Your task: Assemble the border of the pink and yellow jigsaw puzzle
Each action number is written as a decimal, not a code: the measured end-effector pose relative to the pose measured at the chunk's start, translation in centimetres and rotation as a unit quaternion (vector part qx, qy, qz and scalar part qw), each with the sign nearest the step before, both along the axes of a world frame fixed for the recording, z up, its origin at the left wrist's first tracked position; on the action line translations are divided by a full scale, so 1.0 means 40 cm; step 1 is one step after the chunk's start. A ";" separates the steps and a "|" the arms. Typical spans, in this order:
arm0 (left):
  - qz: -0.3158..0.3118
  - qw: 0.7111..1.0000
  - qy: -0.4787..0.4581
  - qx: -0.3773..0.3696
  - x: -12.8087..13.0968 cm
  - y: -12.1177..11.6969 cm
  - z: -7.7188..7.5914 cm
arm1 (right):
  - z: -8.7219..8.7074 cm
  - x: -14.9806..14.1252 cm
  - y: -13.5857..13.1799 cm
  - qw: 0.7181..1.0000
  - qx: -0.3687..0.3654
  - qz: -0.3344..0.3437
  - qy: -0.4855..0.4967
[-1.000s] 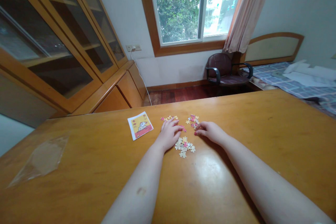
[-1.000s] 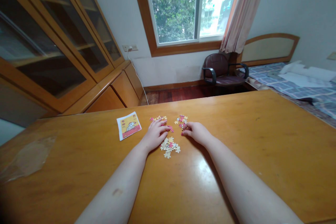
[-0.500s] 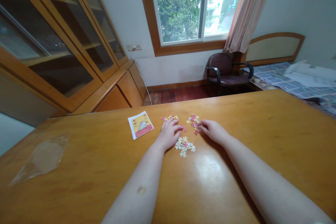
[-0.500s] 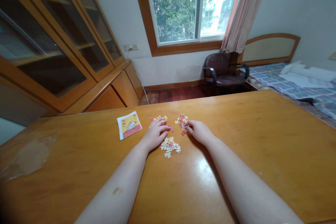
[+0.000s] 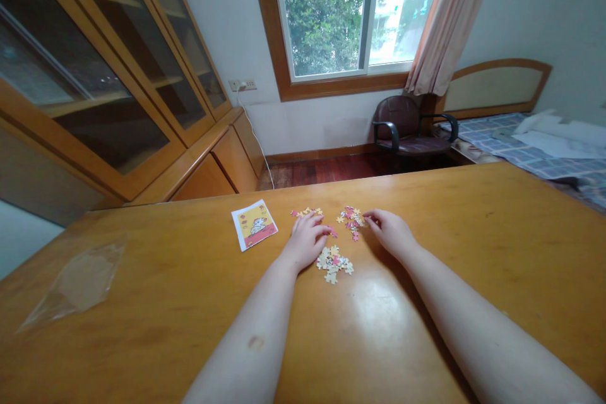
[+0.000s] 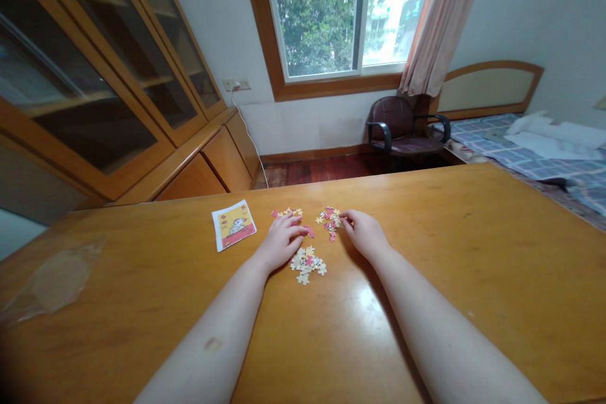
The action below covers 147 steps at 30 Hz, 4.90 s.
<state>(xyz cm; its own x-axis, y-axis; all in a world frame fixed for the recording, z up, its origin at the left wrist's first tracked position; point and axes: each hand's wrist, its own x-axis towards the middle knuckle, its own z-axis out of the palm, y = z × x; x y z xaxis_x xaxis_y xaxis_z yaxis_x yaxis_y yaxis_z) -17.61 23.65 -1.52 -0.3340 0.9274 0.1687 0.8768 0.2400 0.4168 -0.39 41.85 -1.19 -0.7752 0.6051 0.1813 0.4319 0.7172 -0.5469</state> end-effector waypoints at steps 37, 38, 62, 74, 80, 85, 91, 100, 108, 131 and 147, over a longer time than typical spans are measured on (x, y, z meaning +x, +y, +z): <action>-0.002 1.000 0.006 0.004 -0.004 0.003 -0.011 | 0.013 -0.008 -0.074 0.962 0.052 0.262 -0.053; -0.002 1.000 0.006 0.004 -0.004 0.003 -0.010 | 0.012 -0.009 -0.074 0.963 0.055 0.260 -0.052; -0.012 1.000 0.002 -0.014 -0.001 -0.001 -0.005 | 0.018 -0.005 -0.069 0.956 0.137 0.256 -0.045; -0.012 1.000 -0.016 -0.011 -0.002 -0.001 -0.005 | 0.000 -0.012 -0.051 0.970 0.107 0.217 -0.012; -0.014 1.000 -0.017 -0.004 -0.002 0.000 -0.005 | 0.005 -0.012 -0.058 0.975 0.105 0.193 -0.029; -0.016 1.000 -0.017 0.005 -0.001 0.000 -0.002 | 0.015 -0.010 -0.071 0.962 0.081 0.260 -0.018; -0.033 0.999 -0.008 0.025 0.000 0.003 -0.003 | 0.034 -0.010 -0.141 0.941 0.039 0.335 -0.009; -0.045 0.998 -0.014 0.047 -0.004 0.005 -0.008 | 0.022 -0.010 -0.153 0.927 0.045 0.371 -0.037; -0.014 0.999 -0.039 0.021 -0.003 -0.002 0.002 | 0.008 -0.012 -0.115 0.944 0.027 0.328 0.025; -0.046 0.985 -0.169 0.005 0.003 -0.001 0.002 | 0.011 -0.020 -0.092 0.959 0.009 0.282 0.005; -0.083 0.992 -0.080 -0.045 0.021 -0.013 0.028 | 0.004 -0.022 -0.101 0.951 0.014 0.309 0.012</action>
<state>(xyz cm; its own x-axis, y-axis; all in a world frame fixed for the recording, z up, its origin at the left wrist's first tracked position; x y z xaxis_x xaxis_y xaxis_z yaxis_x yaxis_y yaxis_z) -16.77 23.14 -0.39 -0.1914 0.9807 0.0407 0.8318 0.1401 0.5370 -1.26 37.81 -1.02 -0.9765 0.0290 0.2135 -0.0904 0.8441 -0.5284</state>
